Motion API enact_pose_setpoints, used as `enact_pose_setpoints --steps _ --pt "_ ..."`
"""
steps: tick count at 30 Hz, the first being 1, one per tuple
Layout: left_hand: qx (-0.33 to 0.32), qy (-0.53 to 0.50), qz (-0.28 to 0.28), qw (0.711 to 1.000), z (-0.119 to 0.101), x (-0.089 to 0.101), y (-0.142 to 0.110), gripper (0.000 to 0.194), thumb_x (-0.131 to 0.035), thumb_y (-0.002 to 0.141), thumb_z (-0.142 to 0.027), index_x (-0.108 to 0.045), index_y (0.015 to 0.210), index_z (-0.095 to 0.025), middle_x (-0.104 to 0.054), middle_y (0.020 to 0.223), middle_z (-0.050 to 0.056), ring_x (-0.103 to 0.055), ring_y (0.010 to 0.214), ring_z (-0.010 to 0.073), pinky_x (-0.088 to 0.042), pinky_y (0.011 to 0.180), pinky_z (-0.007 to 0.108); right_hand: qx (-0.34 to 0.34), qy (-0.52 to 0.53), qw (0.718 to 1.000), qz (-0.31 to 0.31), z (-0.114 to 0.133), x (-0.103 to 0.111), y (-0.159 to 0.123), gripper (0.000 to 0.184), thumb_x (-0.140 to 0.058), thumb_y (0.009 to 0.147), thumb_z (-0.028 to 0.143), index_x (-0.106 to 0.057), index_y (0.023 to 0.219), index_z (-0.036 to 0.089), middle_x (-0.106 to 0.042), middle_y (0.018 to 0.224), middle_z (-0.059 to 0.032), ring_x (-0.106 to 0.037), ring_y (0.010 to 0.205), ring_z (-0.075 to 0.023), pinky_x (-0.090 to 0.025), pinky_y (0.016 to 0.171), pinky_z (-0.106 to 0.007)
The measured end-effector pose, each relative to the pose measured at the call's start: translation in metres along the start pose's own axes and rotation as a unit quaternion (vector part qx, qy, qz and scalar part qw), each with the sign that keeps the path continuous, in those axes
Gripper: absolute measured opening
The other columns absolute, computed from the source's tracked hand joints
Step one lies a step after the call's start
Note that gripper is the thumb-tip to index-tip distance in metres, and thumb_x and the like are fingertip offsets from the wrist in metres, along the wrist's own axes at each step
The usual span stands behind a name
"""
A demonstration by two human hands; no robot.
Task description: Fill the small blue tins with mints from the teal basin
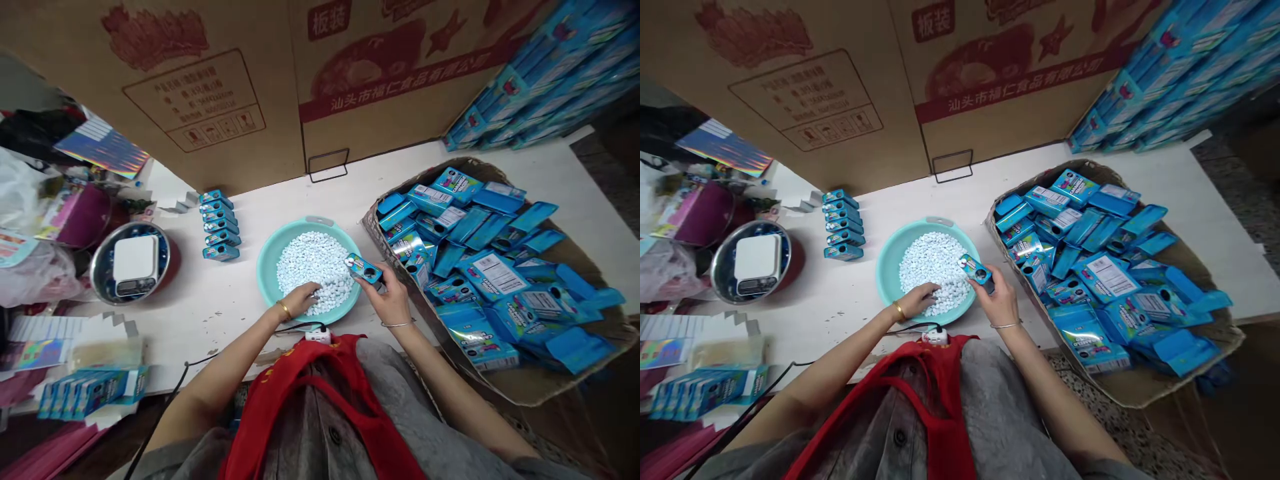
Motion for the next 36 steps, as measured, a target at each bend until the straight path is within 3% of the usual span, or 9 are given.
enact_pose_setpoints --steps 4,10,13,17,22,25,29,33,36 --pt "-0.044 -0.033 -0.030 0.998 -0.025 0.047 -0.026 0.033 -0.054 0.086 -0.024 -0.051 0.118 -0.016 -0.060 0.116 0.010 -0.057 0.101 0.0195 -0.046 0.090 0.034 0.019 -0.025 1.000 0.002 -0.001 -0.004 -0.005 0.046 -0.060 0.081 0.052 -0.057 0.112 0.018 -0.070 0.100 -0.0104 -0.067 0.088 -0.0240 -0.053 0.076 -0.034" --pt "-0.075 0.096 -0.004 0.993 -0.099 0.107 -0.047 0.028 -0.050 0.088 -0.021 -0.052 0.115 -0.015 -0.061 0.108 0.010 -0.057 0.098 0.0189 -0.046 0.088 0.034 0.136 -0.063 0.988 0.032 0.015 -0.026 -0.012 0.041 -0.055 0.086 0.046 -0.056 0.116 0.017 -0.069 0.107 -0.0127 -0.066 0.096 -0.0257 -0.054 0.082 -0.038" --pt "-0.038 0.202 0.048 0.978 -0.128 0.113 -0.045 0.027 -0.050 0.085 -0.013 -0.054 0.112 -0.015 -0.061 0.106 0.010 -0.058 0.098 0.0204 -0.047 0.087 0.034 0.193 -0.069 0.978 0.046 0.028 -0.039 -0.016 0.037 -0.055 0.088 0.038 -0.054 0.119 0.016 -0.068 0.111 -0.0133 -0.065 0.102 -0.0253 -0.054 0.086 -0.039" --pt "0.045 0.353 0.107 0.928 -0.159 0.105 -0.042 0.026 -0.045 0.083 -0.005 -0.057 0.106 -0.011 -0.061 0.103 0.013 -0.061 0.094 0.0244 -0.050 0.079 0.036 0.229 -0.060 0.969 0.066 0.038 -0.051 -0.022 0.036 -0.054 0.088 0.032 -0.053 0.121 0.016 -0.067 0.113 -0.0132 -0.064 0.105 -0.0254 -0.054 0.088 -0.040" --pt "0.059 0.452 0.118 0.882 -0.192 0.103 -0.045 0.028 -0.036 0.087 -0.003 -0.059 0.102 -0.009 -0.062 0.098 0.014 -0.061 0.094 0.0266 -0.051 0.074 0.037 0.186 -0.026 0.979 0.083 0.035 -0.059 -0.026 0.039 -0.055 0.088 0.041 -0.052 0.119 0.017 -0.068 0.109 -0.0124 -0.066 0.100 -0.0253 -0.055 0.084 -0.038" --pt "0.048 0.422 0.065 0.903 -0.178 0.118 -0.045 0.027 -0.038 0.088 -0.005 -0.057 0.105 -0.012 -0.061 0.099 0.011 -0.060 0.093 0.0236 -0.050 0.075 0.034 0.129 -0.012 0.988 0.083 0.028 -0.057 -0.026 0.042 -0.056 0.086 0.047 -0.053 0.117 0.019 -0.069 0.107 -0.0109 -0.067 0.095 -0.0264 -0.055 0.079 -0.037" --pt "0.086 0.319 -0.070 0.941 -0.101 0.131 -0.032 0.030 -0.043 0.087 -0.009 -0.054 0.114 -0.015 -0.059 0.106 0.009 -0.058 0.096 0.0212 -0.048 0.082 0.032 0.085 -0.005 0.994 0.062 0.020 -0.042 -0.024 0.044 -0.056 0.085 0.051 -0.054 0.114 0.019 -0.070 0.104 -0.0104 -0.068 0.093 -0.0264 -0.054 0.077 -0.036" --pt "0.152 0.204 -0.053 0.966 -0.019 0.077 -0.012 0.033 -0.041 0.082 -0.001 -0.059 0.105 -0.014 -0.060 0.104 0.011 -0.058 0.099 0.0240 -0.045 0.087 0.036 0.054 -0.002 0.998 0.042 0.011 -0.024 -0.021 0.045 -0.057 0.083 0.053 -0.055 0.113 0.019 -0.070 0.102 -0.0105 -0.067 0.091 -0.0251 -0.053 0.077 -0.035" --pt "0.132 0.139 -0.036 0.981 -0.003 0.028 -0.003 0.030 -0.047 0.083 -0.006 -0.059 0.108 -0.016 -0.062 0.106 0.008 -0.058 0.101 0.0220 -0.045 0.090 0.033 0.026 -0.010 0.999 0.031 0.004 -0.012 -0.019 0.045 -0.058 0.082 0.054 -0.055 0.111 0.020 -0.069 0.102 -0.0099 -0.067 0.088 -0.0244 -0.052 0.075 -0.034"
Point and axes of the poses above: each hand's wrist, its own y-axis towards the middle knuckle, its own x-axis out of the back of the hand, z = x × y, the point moved 6 cm from there along y, towards the middle knuckle
